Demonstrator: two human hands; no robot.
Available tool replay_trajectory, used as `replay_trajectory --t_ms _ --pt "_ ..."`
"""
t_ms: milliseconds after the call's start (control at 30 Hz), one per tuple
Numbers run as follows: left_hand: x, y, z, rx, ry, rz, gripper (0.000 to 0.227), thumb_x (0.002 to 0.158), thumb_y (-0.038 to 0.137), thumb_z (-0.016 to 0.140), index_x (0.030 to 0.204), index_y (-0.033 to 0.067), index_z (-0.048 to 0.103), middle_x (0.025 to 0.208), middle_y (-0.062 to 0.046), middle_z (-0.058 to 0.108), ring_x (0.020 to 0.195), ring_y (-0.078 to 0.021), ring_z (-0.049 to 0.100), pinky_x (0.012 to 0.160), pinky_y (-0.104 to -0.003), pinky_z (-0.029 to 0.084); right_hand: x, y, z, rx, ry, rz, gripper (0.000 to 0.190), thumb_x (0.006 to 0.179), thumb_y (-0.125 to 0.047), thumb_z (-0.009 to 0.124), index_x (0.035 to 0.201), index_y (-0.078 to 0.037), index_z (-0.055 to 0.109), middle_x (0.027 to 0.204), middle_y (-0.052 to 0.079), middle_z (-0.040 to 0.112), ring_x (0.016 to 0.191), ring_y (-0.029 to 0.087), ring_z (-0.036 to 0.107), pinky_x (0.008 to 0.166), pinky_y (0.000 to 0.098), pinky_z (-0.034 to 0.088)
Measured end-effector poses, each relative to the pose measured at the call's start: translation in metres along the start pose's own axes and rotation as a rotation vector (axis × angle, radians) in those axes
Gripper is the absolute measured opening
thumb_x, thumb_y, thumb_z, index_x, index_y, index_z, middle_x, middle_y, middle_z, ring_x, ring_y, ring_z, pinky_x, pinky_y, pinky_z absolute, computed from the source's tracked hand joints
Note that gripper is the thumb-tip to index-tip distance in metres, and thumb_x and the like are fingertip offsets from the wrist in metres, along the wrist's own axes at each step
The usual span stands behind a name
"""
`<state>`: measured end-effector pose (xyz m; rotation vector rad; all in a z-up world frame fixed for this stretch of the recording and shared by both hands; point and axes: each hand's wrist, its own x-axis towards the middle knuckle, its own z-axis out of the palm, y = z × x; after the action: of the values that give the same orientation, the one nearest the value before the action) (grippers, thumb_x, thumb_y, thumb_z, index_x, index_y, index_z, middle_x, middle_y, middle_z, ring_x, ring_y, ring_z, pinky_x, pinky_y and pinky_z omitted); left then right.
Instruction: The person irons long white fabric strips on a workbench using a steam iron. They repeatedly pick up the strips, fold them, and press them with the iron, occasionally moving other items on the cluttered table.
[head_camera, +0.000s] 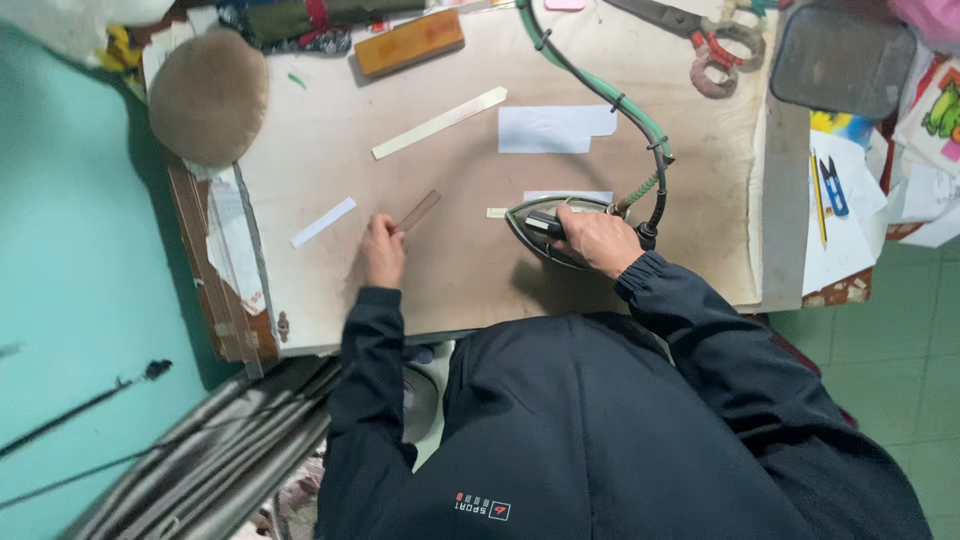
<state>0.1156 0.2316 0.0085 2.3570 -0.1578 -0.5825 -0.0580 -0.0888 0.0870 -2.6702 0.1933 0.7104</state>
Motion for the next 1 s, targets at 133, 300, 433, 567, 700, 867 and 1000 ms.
replay_trajectory --t_ms 133,300,433,567,700,867,1000 --pt "-0.028 0.017 0.028 0.080 0.088 0.543 0.014 0.103 0.006 0.048 0.111 0.0073 0.059 0.095 -0.011 0.058 0.090 -0.0305 0.061 0.081 -0.041 0.052 -0.005 0.010 0.010 0.016 -0.025 0.026 0.038 0.095 -0.042 0.057 0.115 -0.015 0.041 0.094 0.014 0.071 0.093 0.040 0.072 0.082 0.0560 0.058" --pt "-0.010 0.067 0.081 0.031 0.440 1.345 0.031 0.100 0.018 0.050 0.109 0.0086 0.079 0.080 -0.008 0.067 0.068 -0.0193 0.062 0.066 -0.030 0.052 -0.028 0.019 0.005 0.040 -0.013 0.082 0.028 0.099 -0.038 0.053 0.113 -0.015 0.045 0.093 0.009 0.071 0.093 0.035 0.074 0.082 0.0489 0.060" --pt "-0.005 0.081 0.097 0.040 0.299 1.377 0.026 0.100 0.018 0.058 0.118 0.0205 0.076 0.089 -0.006 0.061 0.067 -0.0199 0.054 0.063 -0.029 0.047 -0.043 0.044 0.023 0.048 -0.007 0.144 0.049 0.095 -0.054 0.045 0.125 -0.015 0.040 0.100 0.015 0.071 0.097 0.039 0.072 0.085 0.0563 0.059" --pt "0.009 0.087 0.108 0.242 0.301 1.353 0.026 0.099 0.026 0.061 0.121 0.0358 0.072 0.101 0.000 0.059 0.080 -0.0184 0.054 0.073 -0.029 0.044 -0.064 0.055 0.024 0.076 0.029 0.260 0.042 0.095 -0.042 0.054 0.122 -0.012 0.044 0.095 0.018 0.073 0.094 0.042 0.072 0.079 0.0576 0.058" --pt "0.011 0.092 0.116 0.296 0.256 1.317 0.027 0.095 0.036 0.064 0.120 0.0439 0.069 0.104 0.004 0.056 0.094 -0.0178 0.052 0.084 -0.031 0.038 -0.078 0.059 0.011 0.094 0.026 0.367 0.039 0.095 -0.042 0.060 0.113 -0.011 0.047 0.093 0.016 0.073 0.091 0.038 0.074 0.078 0.0542 0.059" --pt "0.003 0.108 0.129 0.256 0.045 1.344 0.041 0.098 0.018 0.055 0.128 0.0426 0.065 0.085 0.004 0.046 0.078 -0.0171 0.048 0.077 -0.033 0.038 -0.082 0.073 0.022 0.116 0.041 0.438 0.043 0.094 -0.051 0.059 0.110 -0.012 0.048 0.095 0.017 0.074 0.094 0.039 0.074 0.079 0.0532 0.059" --pt "-0.011 0.127 0.138 0.293 -0.041 1.325 0.039 0.097 0.014 0.056 0.128 0.0363 0.065 0.088 0.001 0.046 0.081 -0.0211 0.048 0.076 -0.036 0.038 -0.081 0.075 0.005 0.181 0.042 0.444 0.044 0.094 -0.050 0.060 0.108 -0.009 0.050 0.095 0.020 0.074 0.096 0.041 0.073 0.079 0.0551 0.058"
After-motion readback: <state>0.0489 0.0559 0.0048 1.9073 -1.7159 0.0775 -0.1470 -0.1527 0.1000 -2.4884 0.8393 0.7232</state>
